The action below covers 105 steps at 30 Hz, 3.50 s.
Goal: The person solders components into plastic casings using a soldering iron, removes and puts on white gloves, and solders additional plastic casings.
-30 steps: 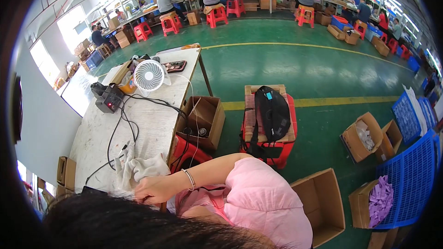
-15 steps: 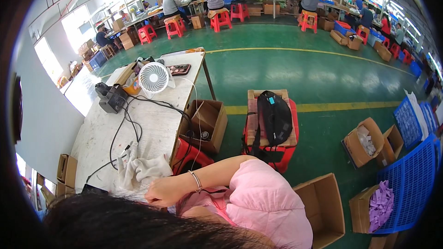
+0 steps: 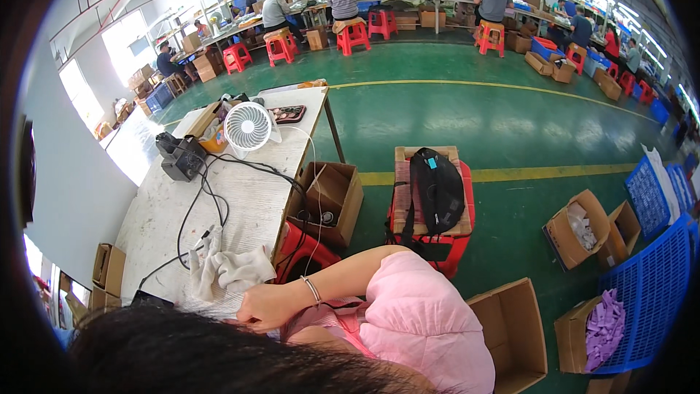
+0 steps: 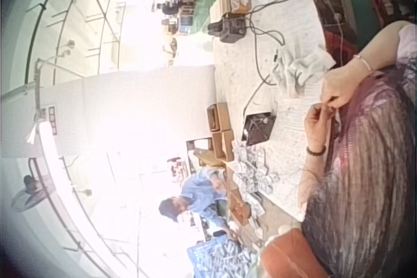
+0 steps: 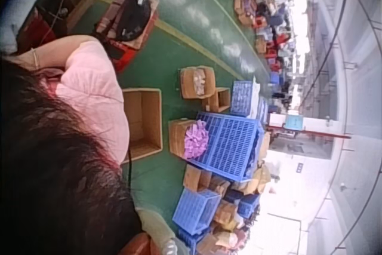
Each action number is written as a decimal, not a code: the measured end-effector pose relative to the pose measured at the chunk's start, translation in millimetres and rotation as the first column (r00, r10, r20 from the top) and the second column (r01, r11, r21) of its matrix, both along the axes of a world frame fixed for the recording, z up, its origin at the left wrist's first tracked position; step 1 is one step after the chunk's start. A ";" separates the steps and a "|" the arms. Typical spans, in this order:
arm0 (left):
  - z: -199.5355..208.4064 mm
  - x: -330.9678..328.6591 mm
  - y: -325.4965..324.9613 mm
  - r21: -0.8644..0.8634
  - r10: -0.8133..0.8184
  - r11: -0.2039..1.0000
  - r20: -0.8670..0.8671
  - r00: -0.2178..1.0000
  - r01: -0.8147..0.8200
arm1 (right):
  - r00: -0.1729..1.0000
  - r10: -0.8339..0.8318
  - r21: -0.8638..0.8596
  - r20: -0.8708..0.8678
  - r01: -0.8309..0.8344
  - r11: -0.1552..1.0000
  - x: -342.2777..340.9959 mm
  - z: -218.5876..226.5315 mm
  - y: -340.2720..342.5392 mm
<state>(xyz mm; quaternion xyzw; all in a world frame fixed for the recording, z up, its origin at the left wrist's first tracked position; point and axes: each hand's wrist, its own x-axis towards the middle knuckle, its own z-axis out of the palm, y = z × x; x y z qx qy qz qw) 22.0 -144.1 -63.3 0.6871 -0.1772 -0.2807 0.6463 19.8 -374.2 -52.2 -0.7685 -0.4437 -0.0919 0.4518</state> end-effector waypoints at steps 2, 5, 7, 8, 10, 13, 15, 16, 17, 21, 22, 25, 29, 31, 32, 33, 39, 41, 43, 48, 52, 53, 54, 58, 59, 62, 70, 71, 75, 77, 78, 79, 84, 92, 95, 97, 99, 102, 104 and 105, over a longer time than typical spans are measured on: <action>-1.7 -1.2 -0.1 -0.031 0.008 0.999 -0.026 1.000 -0.009 | 0.998 -0.027 0.026 0.048 0.026 0.999 -2.5 -1.7 2.4; -2.3 -3.4 0.2 -0.084 0.021 0.996 -0.138 0.990 -0.033 | 0.994 -0.056 0.024 0.099 0.054 0.998 -5.4 -2.8 5.3; -2.4 -4.2 0.5 -0.105 0.022 0.994 -0.199 0.980 -0.044 | 0.988 -0.068 0.010 0.138 0.067 0.998 -7.0 -3.3 6.6; -2.7 -4.2 0.5 -0.107 0.021 0.993 -0.211 0.977 -0.044 | 0.984 -0.073 0.004 0.164 0.073 0.997 -7.7 -3.6 7.2; -3.2 -4.1 0.2 -0.118 0.015 0.992 -0.245 0.969 -0.045 | 0.969 -0.080 -0.026 0.232 0.088 0.996 -8.8 -4.4 7.7; -3.7 -3.5 -1.5 -0.164 0.011 0.984 -0.297 0.955 -0.062 | 0.934 -0.092 -0.094 0.345 0.132 0.987 -8.6 -5.1 8.3; -3.6 -2.6 -4.4 -0.225 0.019 0.970 -0.312 0.950 -0.094 | 0.909 -0.103 -0.165 0.405 0.183 0.969 -6.3 -3.8 9.3; -2.4 -2.8 -4.6 -0.219 0.039 0.970 -0.302 0.953 -0.109 | 0.934 -0.115 -0.070 0.339 0.147 0.987 -5.1 -2.7 8.1; -1.5 -2.8 -5.3 -0.213 0.060 0.969 -0.291 0.955 -0.126 | 0.955 -0.110 -0.003 0.276 0.115 0.993 -3.3 -1.3 6.0; 1.3 -2.3 -9.8 -0.241 0.065 0.965 -0.148 0.987 -0.100 | 0.993 -0.088 0.109 0.084 0.079 0.991 -1.7 4.0 0.5; 1.7 -2.0 -10.9 -0.290 0.033 0.954 -0.148 0.988 -0.076 | 0.999 -0.041 0.133 0.005 0.040 0.990 -1.8 4.5 -0.7; 3.7 -0.1 -11.8 -0.390 -0.063 0.921 -0.179 0.982 -0.012 | 0.995 0.079 0.212 -0.061 -0.065 0.975 -0.1 4.2 -1.3; 6.8 2.6 -7.9 -0.375 -0.143 0.926 -0.276 0.950 0.031 | 0.989 0.130 0.265 0.072 -0.145 0.953 3.4 3.1 -0.7; 5.6 2.4 -7.8 -0.354 -0.128 0.935 -0.281 0.951 0.021 | 0.992 0.123 0.233 0.038 -0.129 0.964 1.4 3.4 -3.8; 4.1 1.1 -8.7 -0.344 -0.102 0.939 -0.273 0.957 0.002 | 0.994 0.106 0.191 0.027 -0.109 0.976 0.0 4.1 -5.2; 3.3 -0.1 -9.1 -0.335 -0.076 0.942 -0.264 0.961 -0.017 | 0.996 0.089 0.158 0.019 -0.091 0.983 -1.5 4.9 -6.4; 15.1 -4.7 -6.9 0.157 -0.044 0.988 0.354 0.934 -0.013 | 0.993 -0.041 0.062 0.113 0.034 0.997 -7.7 4.4 -5.7; 22.1 -7.1 -8.7 0.220 -0.039 0.974 0.421 0.906 -0.061 | 0.995 -0.043 0.030 0.094 0.041 0.999 -8.1 0.7 -4.4; 27.9 -9.8 -12.0 0.277 -0.046 0.955 0.488 0.871 -0.105 | 0.995 -0.048 0.009 0.084 0.048 0.999 -7.8 -3.4 -3.7; 33.2 -16.7 -19.1 0.354 -0.088 0.921 0.595 0.799 -0.162 | 0.997 -0.047 0.025 0.054 0.046 0.999 -6.9 -10.8 0.1; 34.8 -17.9 -18.8 0.277 -0.101 0.953 0.672 0.733 -0.123 | 0.986 -0.011 0.099 -0.164 0.028 0.995 -6.0 -15.2 5.7; 35.3 -17.8 -18.8 0.251 -0.098 0.961 0.695 0.712 -0.113 | 0.976 0.005 0.114 -0.219 0.020 0.993 -6.6 -16.7 7.2; 35.7 -17.7 -19.0 0.225 -0.095 0.969 0.718 0.690 -0.101 | 0.965 0.008 0.127 -0.263 0.026 0.992 -7.2 -18.2 8.6; 36.8 -17.8 -20.2 0.190 -0.092 0.975 0.819 0.566 -0.118 | 0.810 0.256 0.447 -0.528 0.009 0.894 -11.3 -24.9 18.9; 37.1 -18.4 -20.2 0.187 -0.092 0.975 0.830 0.550 -0.120 | 0.746 0.310 0.478 -0.590 0.013 0.878 -11.9 -26.8 19.7; 38.1 -19.2 -22.0 0.180 -0.102 0.975 0.885 0.455 -0.132 | 0.529 0.432 0.549 -0.731 0.080 0.832 -11.8 -33.8 22.6; 45.8 -24.1 -25.8 0.182 -0.123 0.969 0.943 0.309 -0.170 | 0.151 0.659 0.676 -0.737 0.202 0.709 -9.5 -51.0 30.4; 44.8 -24.4 -25.9 0.171 -0.099 0.968 0.933 0.347 -0.184 | 0.230 0.637 0.674 -0.736 0.152 0.723 -10.0 -49.2 29.4; 38.1 -22.9 -19.8 0.212 -0.047 0.950 0.821 0.570 -0.228 | 0.423 0.526 0.601 -0.738 0.059 0.797 -15.4 -30.3 20.1; 33.1 -20.4 -16.4 0.175 -0.010 0.958 0.815 0.579 -0.228 | 0.535 0.363 0.428 -0.763 -0.003 0.904 -16.9 -17.0 17.2; 31.2 -19.1 -14.0 0.155 0.007 0.961 0.812 0.583 -0.229 | 0.602 0.305 0.358 -0.738 -0.035 0.933 -16.8 -10.8 15.2; 30.2 -17.9 -10.7 0.161 0.029 0.972 0.636 0.771 -0.169 | 0.599 0.295 0.337 -0.744 -0.045 0.941 -16.5 -5.3 13.0; 20.8 -15.0 -6.8 -0.063 0.083 0.995 0.199 0.977 -0.072 | 0.603 0.363 0.397 -0.710 -0.083 0.914 -15.0 6.6 11.1; 32.5 -9.7 -8.1 -0.326 0.161 0.942 0.222 0.962 -0.083 | 0.753 0.340 0.535 -0.563 0.018 0.845 -11.0 -1.0 34.3; 47.9 2.7 0.2 0.221 -0.160 0.975 0.789 0.593 -0.032 | 0.758 0.331 0.554 -0.562 0.048 0.831 -11.0 -1.9 36.8; 48.1 0.2 -1.0 0.215 -0.141 0.975 0.774 0.617 -0.047 | 0.778 0.341 0.577 -0.527 0.033 0.816 -11.4 -0.4 36.6; 41.1 -10.6 -7.8 -0.360 0.193 0.924 0.144 0.971 -0.131 | 0.822 0.361 0.622 -0.440 -0.011 0.783 -12.4 3.1 35.6; 43.4 -12.8 -10.1 -0.433 0.179 0.887 0.010 0.984 -0.158 | 0.833 0.395 0.662 -0.387 -0.047 0.748 -17.6 11.4 31.8; 54.7 -2.7 -8.8 -0.400 -0.013 0.916 0.052 0.999 0.033 | 0.796 0.416 0.680 -0.439 -0.007 0.733 -22.7 19.5 27.6; 62.1 2.6 -8.5 -0.380 -0.107 0.917 0.069 0.992 0.126 | 0.774 0.427 0.686 -0.467 0.012 0.728 -25.7 24.2 24.8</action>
